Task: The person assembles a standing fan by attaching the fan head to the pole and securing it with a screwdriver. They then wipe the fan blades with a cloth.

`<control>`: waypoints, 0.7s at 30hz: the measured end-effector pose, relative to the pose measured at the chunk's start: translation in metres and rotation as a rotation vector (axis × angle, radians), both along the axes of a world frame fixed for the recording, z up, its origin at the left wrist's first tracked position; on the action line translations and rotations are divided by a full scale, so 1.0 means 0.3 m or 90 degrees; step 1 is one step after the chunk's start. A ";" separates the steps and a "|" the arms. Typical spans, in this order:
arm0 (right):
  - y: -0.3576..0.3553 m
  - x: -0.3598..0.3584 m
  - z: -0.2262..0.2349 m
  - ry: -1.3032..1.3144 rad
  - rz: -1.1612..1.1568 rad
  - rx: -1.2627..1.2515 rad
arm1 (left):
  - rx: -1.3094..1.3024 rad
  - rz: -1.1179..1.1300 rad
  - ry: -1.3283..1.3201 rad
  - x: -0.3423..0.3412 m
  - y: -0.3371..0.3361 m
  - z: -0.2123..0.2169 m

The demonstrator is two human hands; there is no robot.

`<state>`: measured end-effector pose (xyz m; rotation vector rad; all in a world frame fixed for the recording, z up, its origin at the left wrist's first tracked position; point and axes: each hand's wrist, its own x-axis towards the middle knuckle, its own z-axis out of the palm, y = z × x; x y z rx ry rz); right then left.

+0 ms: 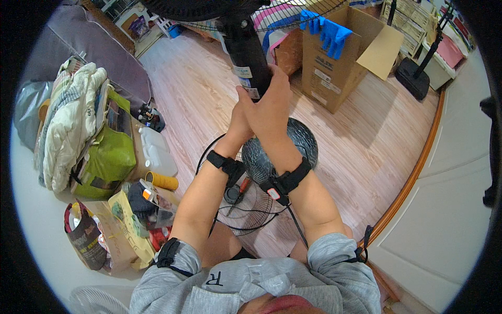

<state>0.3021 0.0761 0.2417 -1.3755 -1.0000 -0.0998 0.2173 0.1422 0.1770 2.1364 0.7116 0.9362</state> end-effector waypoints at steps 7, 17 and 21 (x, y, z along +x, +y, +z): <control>0.019 -0.064 0.024 0.094 -0.032 -0.033 | -0.012 0.078 0.050 -0.001 -0.046 -0.009; 0.029 0.044 0.016 0.121 0.214 -0.109 | 0.021 0.112 0.030 -0.073 -0.078 0.055; 0.048 0.122 0.009 0.149 0.424 -0.107 | 0.039 0.079 -0.012 -0.141 -0.043 0.087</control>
